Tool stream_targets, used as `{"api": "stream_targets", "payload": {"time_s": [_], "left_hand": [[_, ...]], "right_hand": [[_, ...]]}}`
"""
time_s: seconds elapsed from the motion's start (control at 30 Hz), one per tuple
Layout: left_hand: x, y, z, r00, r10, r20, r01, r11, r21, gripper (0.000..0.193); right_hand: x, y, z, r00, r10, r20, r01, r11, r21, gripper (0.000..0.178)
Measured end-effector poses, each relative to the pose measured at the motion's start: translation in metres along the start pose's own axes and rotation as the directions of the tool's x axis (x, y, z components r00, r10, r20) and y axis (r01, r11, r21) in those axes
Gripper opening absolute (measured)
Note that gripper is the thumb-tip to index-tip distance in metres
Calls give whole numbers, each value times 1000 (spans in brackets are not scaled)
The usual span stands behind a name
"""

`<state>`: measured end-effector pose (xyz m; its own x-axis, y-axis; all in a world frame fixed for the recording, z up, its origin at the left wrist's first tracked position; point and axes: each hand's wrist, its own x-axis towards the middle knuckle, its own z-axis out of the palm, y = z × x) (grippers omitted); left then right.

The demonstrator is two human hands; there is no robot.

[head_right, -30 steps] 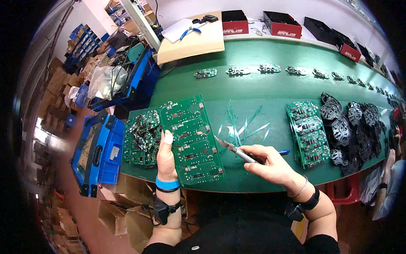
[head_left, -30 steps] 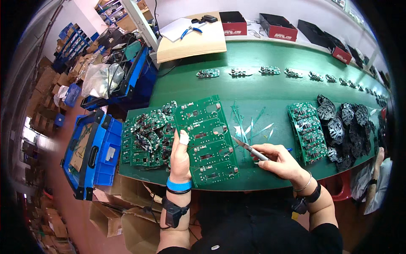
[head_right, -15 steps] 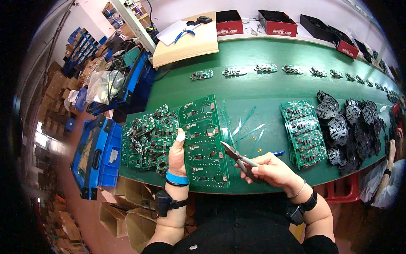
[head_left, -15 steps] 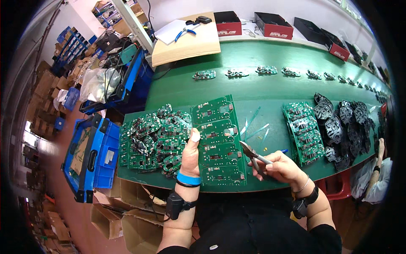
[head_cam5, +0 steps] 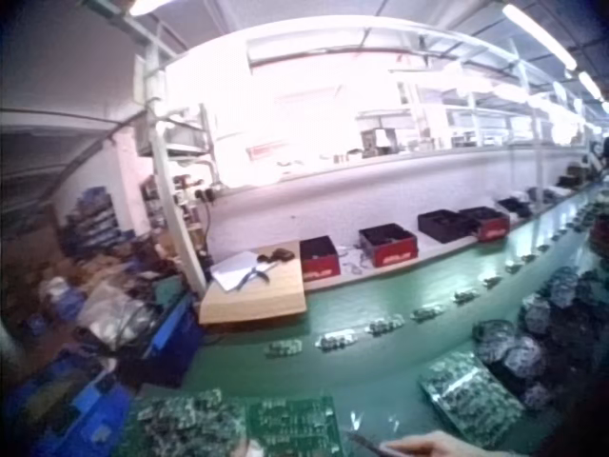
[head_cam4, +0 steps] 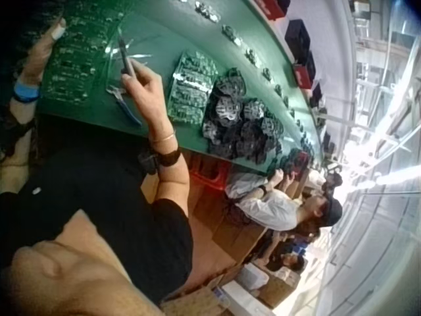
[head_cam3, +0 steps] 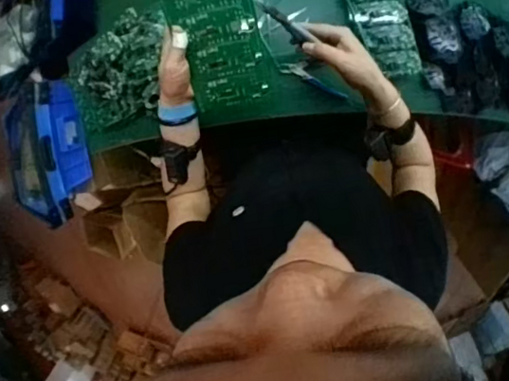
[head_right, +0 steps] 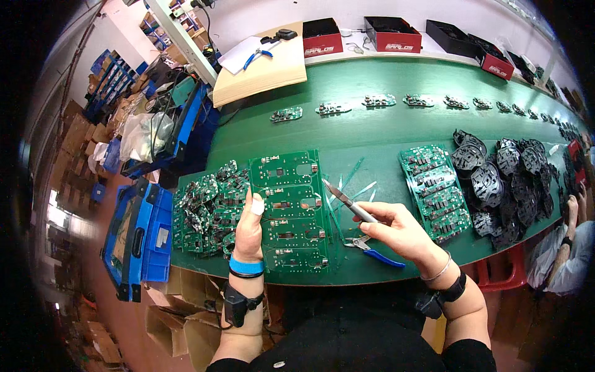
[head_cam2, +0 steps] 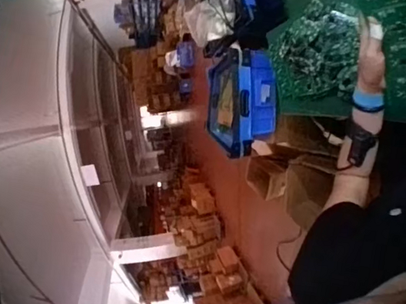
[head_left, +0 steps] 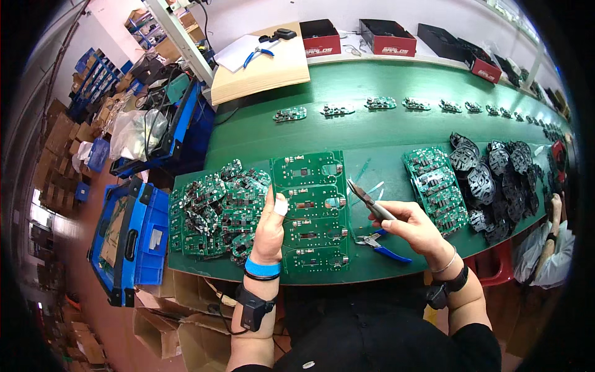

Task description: Cutting components and assembling printed circuit boards at a workstation.

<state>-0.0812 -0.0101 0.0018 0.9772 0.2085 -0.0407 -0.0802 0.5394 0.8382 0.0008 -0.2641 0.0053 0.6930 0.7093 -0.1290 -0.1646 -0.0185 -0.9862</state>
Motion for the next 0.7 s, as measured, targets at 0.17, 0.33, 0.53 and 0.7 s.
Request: {"api": "stream_targets", "payload": {"time_s": [0.17, 0.33, 0.53, 0.7], "left_hand": [[-3, -2, -1, 1000, -17, 5, 17, 1000, -5, 44], [0, -10, -9, 998, -54, -30, 53, 999, -11, 42], [11, -23, -3, 952, -177, 252, 266, 884, -384, 45], [9, -27, -4, 921, -216, 325, 354, 811, -466, 45]], "right_hand": [[-2, 2, -2, 1000, 17, 6, -17, 1000, 4, 36], [-2, 2, -4, 997, 47, 68, -48, 999, 21, 35], [5, 23, -2, 967, -32, 251, -91, 881, 464, 43], [1, 22, -1, 951, -75, 300, -101, 843, 529, 46]]}}
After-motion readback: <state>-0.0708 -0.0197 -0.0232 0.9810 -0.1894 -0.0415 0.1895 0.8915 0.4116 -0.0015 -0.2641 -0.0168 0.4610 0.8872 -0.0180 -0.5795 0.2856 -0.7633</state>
